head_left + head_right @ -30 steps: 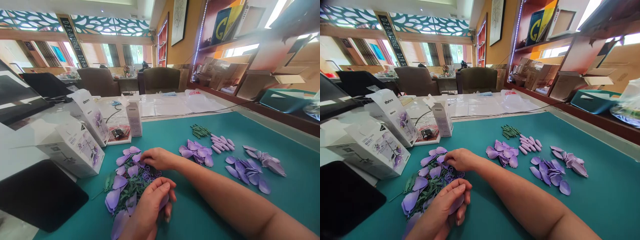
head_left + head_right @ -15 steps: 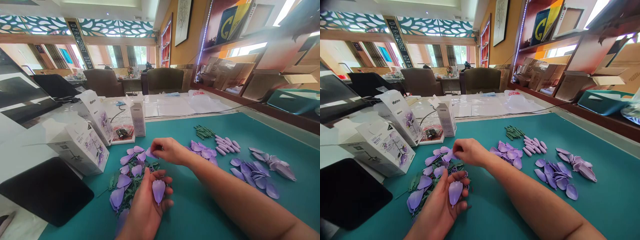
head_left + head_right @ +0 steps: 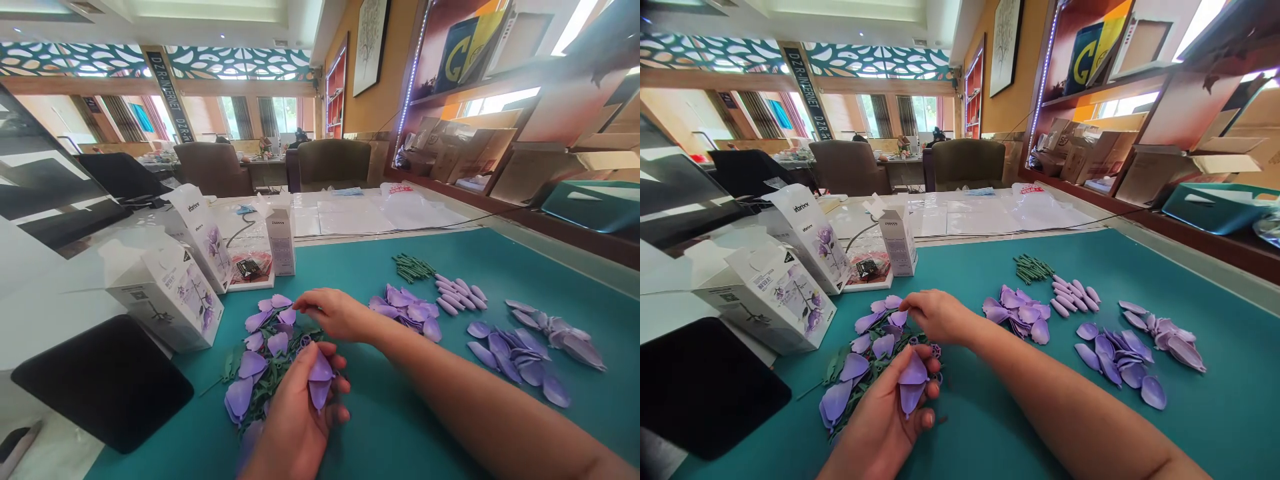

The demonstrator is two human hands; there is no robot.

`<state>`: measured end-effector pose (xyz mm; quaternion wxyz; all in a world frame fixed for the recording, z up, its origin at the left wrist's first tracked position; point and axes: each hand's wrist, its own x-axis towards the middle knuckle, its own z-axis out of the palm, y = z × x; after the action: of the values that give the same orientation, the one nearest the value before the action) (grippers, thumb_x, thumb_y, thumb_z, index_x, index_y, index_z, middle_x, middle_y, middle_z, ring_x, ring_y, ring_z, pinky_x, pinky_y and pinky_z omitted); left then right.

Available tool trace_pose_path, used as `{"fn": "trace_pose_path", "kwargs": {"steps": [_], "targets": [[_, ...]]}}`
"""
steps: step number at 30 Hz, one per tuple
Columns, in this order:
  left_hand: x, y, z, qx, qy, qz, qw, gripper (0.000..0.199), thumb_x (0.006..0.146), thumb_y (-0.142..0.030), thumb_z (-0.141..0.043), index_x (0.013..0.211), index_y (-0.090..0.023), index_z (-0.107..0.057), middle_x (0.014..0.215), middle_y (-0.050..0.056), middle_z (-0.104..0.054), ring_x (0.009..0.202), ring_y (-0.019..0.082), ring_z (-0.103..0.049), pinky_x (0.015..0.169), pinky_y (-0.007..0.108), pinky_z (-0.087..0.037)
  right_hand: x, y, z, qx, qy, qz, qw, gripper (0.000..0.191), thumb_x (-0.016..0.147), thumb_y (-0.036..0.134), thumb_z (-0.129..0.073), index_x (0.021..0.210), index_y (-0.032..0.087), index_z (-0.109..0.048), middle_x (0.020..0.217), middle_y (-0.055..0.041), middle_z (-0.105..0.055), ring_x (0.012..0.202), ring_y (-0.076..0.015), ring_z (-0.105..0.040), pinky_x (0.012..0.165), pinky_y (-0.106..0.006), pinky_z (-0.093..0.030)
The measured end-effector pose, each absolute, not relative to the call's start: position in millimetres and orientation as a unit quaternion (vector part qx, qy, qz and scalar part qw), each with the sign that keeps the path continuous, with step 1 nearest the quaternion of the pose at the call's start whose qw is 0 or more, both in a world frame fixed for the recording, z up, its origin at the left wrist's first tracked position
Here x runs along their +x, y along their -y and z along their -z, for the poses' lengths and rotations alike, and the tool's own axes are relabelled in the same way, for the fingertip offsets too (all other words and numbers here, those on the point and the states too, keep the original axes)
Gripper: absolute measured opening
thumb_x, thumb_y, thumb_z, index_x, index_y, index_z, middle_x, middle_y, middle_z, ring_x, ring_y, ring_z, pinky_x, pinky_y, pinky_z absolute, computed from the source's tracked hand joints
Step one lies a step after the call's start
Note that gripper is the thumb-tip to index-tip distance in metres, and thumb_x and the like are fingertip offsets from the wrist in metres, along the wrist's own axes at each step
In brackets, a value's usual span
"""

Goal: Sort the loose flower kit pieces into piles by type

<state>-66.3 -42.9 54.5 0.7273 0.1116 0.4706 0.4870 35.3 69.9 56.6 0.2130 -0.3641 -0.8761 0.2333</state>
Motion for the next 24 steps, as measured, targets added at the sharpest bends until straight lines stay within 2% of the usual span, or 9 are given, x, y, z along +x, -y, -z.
{"fn": "trace_pose_path", "kwargs": {"steps": [3, 6, 14, 19, 24], "targets": [[-66, 44, -54, 0.123, -0.475, -0.478, 0.729, 0.021, 0.090, -0.032, -0.047, 0.089, -0.016, -0.061, 0.073, 0.003, -0.061, 0.055, 0.012, -0.055, 0.039, 0.021, -0.043, 26, -75, -33, -0.370, 0.892, -0.185, 0.182, 0.039, 0.085, 0.008, -0.045, 0.120, 0.017, -0.059, 0.113, -0.0088, -0.064, 0.105, -0.0201, -0.055, 0.090, -0.033, -0.041], [-65, 46, -55, 0.126, -0.481, -0.476, 0.726, 0.022, 0.090, -0.031, -0.047, 0.088, -0.015, -0.062, 0.071, 0.003, -0.061, 0.057, 0.013, -0.057, 0.041, 0.022, -0.044, 21, -78, -17, -0.385, 0.898, -0.146, 0.158, 0.047, 0.084, 0.008, -0.045, 0.128, 0.020, -0.054, 0.114, -0.0093, -0.063, 0.103, -0.0209, -0.055, 0.089, -0.034, -0.041], [-65, 49, -51, 0.159, -0.473, -0.476, 0.724, 0.022, 0.089, -0.029, -0.050, 0.079, -0.014, -0.063, 0.077, 0.004, -0.061, 0.067, 0.013, -0.057, 0.048, 0.023, -0.047, 20, -83, -3, -0.376, 0.910, -0.102, 0.144, 0.050, 0.082, 0.007, -0.046, 0.129, 0.023, -0.053, 0.118, -0.0088, -0.061, 0.098, -0.0221, -0.055, 0.087, -0.035, -0.042], [-66, 49, -51, 0.176, -0.481, -0.460, 0.725, 0.019, 0.088, -0.027, -0.051, 0.098, -0.016, -0.061, 0.072, 0.001, -0.057, 0.061, 0.011, -0.052, 0.047, 0.022, -0.042, 20, -85, -8, -0.388, 0.886, -0.174, 0.182, 0.037, 0.086, 0.009, -0.045, 0.118, 0.017, -0.062, 0.117, -0.0110, -0.062, 0.103, -0.0202, -0.056, 0.094, -0.035, -0.040], [-65, 49, -52, 0.192, -0.467, -0.458, 0.732, 0.032, 0.087, -0.024, -0.050, 0.119, -0.023, -0.049, 0.064, -0.003, -0.055, 0.054, 0.011, -0.049, 0.044, 0.021, -0.037, 24, -84, -21, -0.427, 0.847, -0.221, 0.227, 0.027, 0.084, 0.014, -0.051, 0.106, 0.016, -0.067, 0.107, -0.0095, -0.067, 0.097, -0.0177, -0.059, 0.089, -0.030, -0.043]]}}
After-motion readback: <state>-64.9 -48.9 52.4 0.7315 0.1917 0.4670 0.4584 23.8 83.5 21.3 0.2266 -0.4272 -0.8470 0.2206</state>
